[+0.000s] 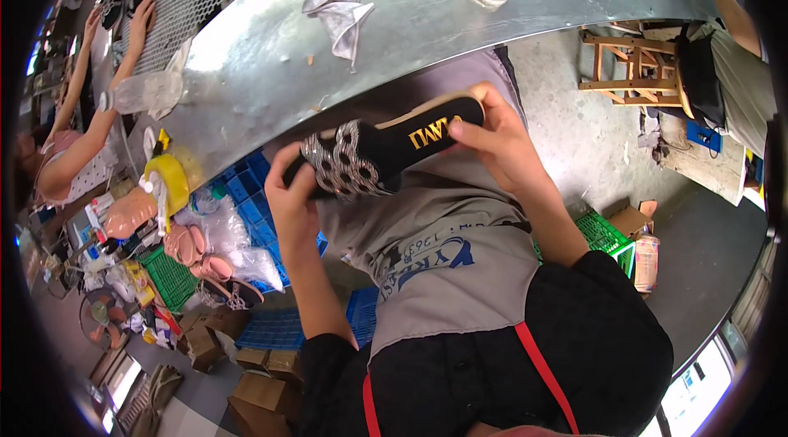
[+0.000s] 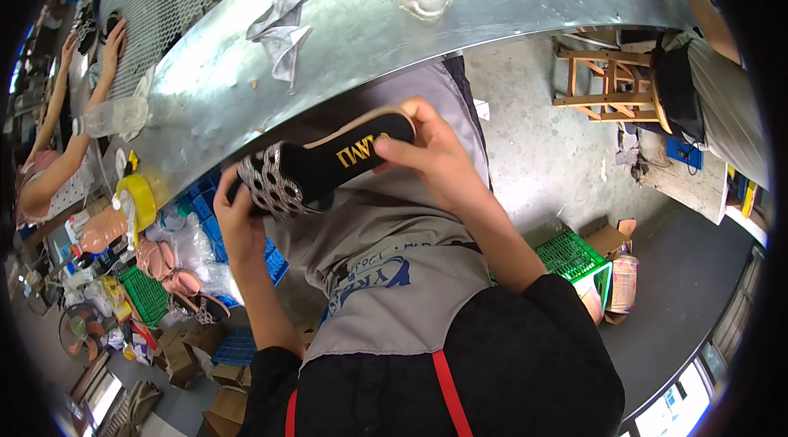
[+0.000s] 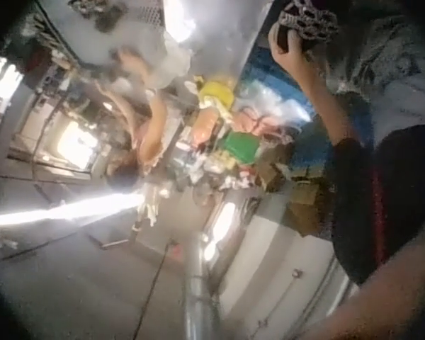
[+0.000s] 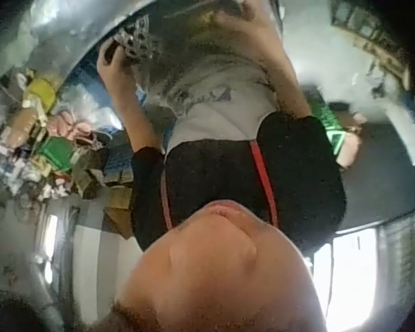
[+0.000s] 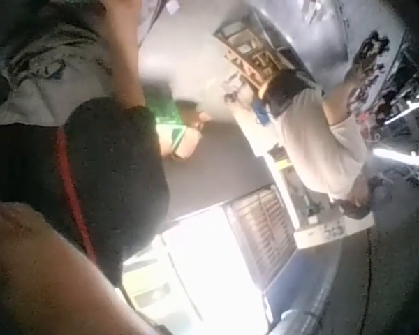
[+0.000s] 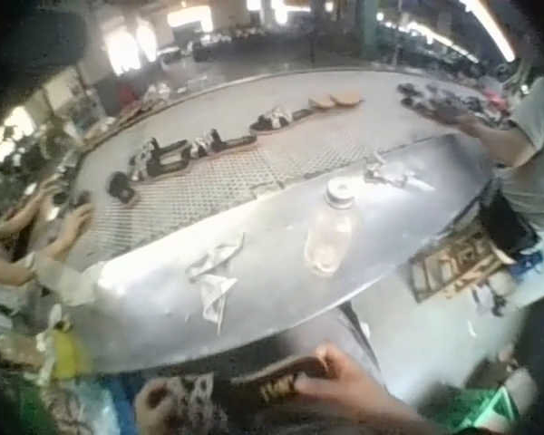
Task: The recorder cleans and inspects sandals at a factory station, using a cloth and liquid.
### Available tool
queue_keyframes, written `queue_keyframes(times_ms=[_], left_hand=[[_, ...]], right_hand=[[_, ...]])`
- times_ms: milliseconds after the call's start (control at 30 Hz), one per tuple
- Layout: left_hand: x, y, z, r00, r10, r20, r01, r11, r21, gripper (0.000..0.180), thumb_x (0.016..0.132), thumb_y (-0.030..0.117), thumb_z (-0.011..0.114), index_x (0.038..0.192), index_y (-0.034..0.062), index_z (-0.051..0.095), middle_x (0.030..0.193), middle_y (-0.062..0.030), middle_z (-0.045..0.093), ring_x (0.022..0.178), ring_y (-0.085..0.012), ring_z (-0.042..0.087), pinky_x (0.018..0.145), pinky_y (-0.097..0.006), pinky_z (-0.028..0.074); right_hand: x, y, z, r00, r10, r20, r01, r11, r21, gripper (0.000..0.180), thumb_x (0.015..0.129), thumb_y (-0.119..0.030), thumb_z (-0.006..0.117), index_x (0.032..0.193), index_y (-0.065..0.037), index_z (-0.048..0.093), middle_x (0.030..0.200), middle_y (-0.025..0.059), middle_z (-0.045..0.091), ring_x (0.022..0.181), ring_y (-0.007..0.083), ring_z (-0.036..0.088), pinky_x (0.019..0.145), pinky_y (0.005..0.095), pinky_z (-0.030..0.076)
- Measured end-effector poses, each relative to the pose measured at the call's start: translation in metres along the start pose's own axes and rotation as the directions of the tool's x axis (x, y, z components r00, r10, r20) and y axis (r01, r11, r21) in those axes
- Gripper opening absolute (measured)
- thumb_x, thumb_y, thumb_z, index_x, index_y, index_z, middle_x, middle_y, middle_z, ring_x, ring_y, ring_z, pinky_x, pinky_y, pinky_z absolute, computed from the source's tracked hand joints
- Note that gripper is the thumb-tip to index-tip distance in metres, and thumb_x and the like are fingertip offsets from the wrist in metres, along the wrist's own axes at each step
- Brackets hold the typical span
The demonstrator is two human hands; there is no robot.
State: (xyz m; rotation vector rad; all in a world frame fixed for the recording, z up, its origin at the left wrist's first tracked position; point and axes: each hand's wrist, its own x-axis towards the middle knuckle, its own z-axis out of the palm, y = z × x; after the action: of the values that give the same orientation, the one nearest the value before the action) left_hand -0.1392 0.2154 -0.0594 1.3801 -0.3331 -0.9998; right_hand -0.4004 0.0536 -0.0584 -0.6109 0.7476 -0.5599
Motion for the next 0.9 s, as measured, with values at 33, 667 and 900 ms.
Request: queue_keyframes(times_ms=[33,667,900], left_hand=[[0.004,0.005,0.012,0.997,0.064,-0.050,-0.070,0.991,-0.111,0.031,0.093,0.009,0.071,0.120,-0.0044,0.064,0.111,-0.0096,0.072,0.097,-0.0185,0.070,0.091,-0.032,0.056],[-0.005,0.031,0.056,0.861,0.295,0.414,-0.171,0.935,-0.310,0.033,0.087,0.007,0.076,0.115,-0.0070,0.064,0.108,-0.0249,0.075,0.099,-0.0312,0.075,0.088,-0.041,0.061],[-0.012,0.050,0.074,0.602,0.724,0.336,-0.721,0.674,-0.160,0.038,0.078,-0.005,0.082,0.114,-0.0036,0.070,0.111,-0.0229,0.076,0.102,-0.0325,0.076,0.089,-0.036,0.060]], right_hand=[[-0.007,0.005,-0.012,0.998,-0.015,0.066,0.027,0.982,-0.185,0.025,0.098,-0.014,0.072,0.114,-0.011,0.053,0.105,-0.0017,0.059,0.094,0.0076,0.058,0.082,0.0254,0.047],[-0.056,0.053,0.024,0.953,0.111,0.284,0.225,0.372,-0.900,0.025,0.092,-0.015,0.069,0.104,0.000,0.053,0.097,0.0230,0.058,0.088,0.0417,0.061,0.077,0.0445,0.049],[-0.019,0.066,0.036,0.891,-0.451,0.054,0.329,0.557,-0.762,0.037,0.096,0.001,0.064,0.131,-0.005,0.056,0.121,0.0095,0.063,0.101,0.0204,0.067,0.086,0.0303,0.053]])
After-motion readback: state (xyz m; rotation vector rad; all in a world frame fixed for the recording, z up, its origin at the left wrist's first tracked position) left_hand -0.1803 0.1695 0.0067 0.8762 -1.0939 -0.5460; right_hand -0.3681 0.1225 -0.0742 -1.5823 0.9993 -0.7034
